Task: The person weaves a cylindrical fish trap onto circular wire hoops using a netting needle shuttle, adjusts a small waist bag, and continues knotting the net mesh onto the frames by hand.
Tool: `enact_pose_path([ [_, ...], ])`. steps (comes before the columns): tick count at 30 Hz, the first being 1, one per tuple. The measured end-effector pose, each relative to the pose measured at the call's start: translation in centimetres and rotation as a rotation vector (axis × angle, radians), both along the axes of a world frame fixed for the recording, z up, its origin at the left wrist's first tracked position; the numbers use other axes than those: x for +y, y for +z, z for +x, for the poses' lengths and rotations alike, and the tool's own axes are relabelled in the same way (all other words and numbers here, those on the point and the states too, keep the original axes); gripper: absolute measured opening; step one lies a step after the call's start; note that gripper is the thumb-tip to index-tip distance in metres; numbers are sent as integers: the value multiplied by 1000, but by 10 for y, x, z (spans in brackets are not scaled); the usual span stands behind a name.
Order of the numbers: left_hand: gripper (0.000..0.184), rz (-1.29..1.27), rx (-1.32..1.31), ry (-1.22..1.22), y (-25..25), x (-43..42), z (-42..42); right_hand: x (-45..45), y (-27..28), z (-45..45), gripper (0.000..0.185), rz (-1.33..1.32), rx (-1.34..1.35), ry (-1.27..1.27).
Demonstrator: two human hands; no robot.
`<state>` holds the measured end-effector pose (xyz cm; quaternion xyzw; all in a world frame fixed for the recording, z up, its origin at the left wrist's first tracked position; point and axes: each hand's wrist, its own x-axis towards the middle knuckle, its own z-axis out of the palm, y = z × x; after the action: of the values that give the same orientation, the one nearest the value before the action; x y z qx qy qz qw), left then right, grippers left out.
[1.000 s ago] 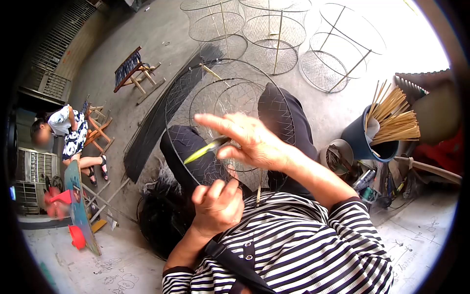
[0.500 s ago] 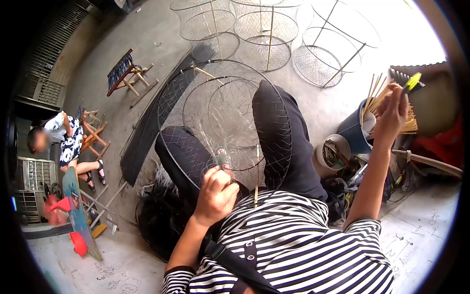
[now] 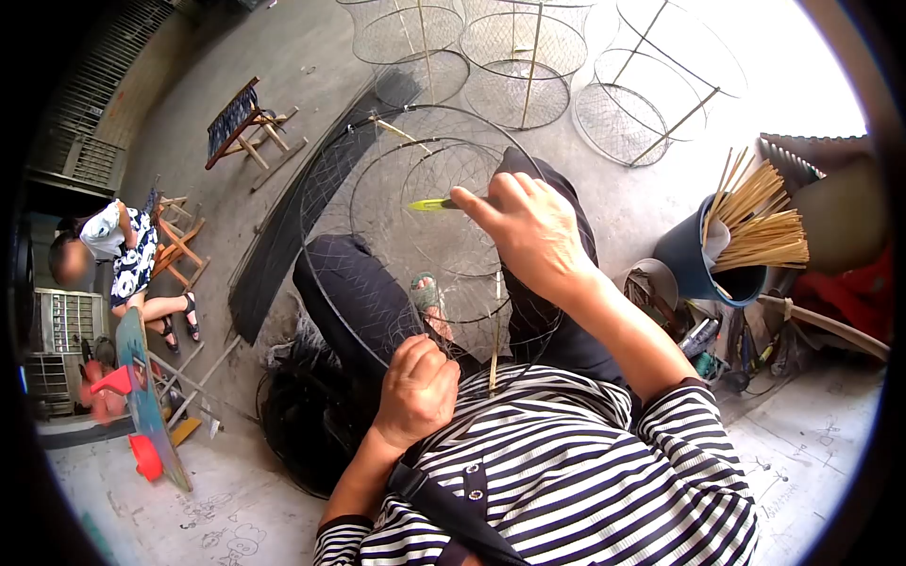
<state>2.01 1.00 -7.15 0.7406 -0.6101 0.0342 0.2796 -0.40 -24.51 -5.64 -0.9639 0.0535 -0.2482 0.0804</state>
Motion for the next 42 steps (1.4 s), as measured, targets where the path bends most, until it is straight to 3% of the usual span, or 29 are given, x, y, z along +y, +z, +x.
enact_pose_path([
  [8, 9, -17, -18, -6, 2, -1, -1, -2, -13, 31, 32, 442, -250, 187],
  [15, 9, -42, -61, -66, -2, -14, 0, 15, -4, 48, 41, 611, -281, 291],
  [17, 11, -33, -91, -130, 1, -25, -1, 42, 18, 58, 45, 505, -282, 336],
  [21, 11, 1, -175, -77, 12, -23, 0, 44, 13, 74, 19, 390, -256, 183],
  [23, 12, 11, -241, -21, 14, -16, 3, 36, 29, 57, 20, 288, -519, 202],
  [25, 12, -14, -328, 40, 15, -11, 5, 22, 49, 36, 28, 381, -555, 219],
  [27, 12, -67, -348, 78, 19, -7, 6, -1, 44, 27, 30, 154, -431, 208],
  [28, 12, -88, -347, 82, 24, -6, 6, -9, 32, 28, 34, -88, -356, 194],
  [29, 12, -94, -350, 65, 26, -8, 5, -13, 30, 26, 44, -223, -238, 243],
  [31, 13, -105, -358, 31, 31, -11, 3, -1, 21, 19, 56, -99, -79, 281],
  [32, 13, -106, -377, 0, 28, -15, 3, 7, 28, 19, 59, 158, -125, 423],
  [33, 13, -104, -397, -31, 25, -17, 4, 20, 25, 22, 62, 641, -243, 581],
  [35, 10, -62, -419, 34, 26, -13, 7, 33, 33, 9, 58, 1530, -94, 672],
  [36, 8, -93, -461, 107, 36, -15, 13, 31, 26, 7, 37, 1693, -88, 664],
  [37, 7, -129, -502, 180, 46, -19, 20, 30, 24, 4, 22, 1232, -138, 429],
  [38, 6, -149, -463, 199, 58, -24, 28, 32, 36, -7, 22, 820, -182, 335],
  [40, 4, -214, -374, 113, 64, -43, 41, 39, 71, -44, 14, 495, -232, 383],
  [42, 9, -97, -261, -88, 48, -60, 42, 13, 69, -83, 19, 883, -367, 539],
])
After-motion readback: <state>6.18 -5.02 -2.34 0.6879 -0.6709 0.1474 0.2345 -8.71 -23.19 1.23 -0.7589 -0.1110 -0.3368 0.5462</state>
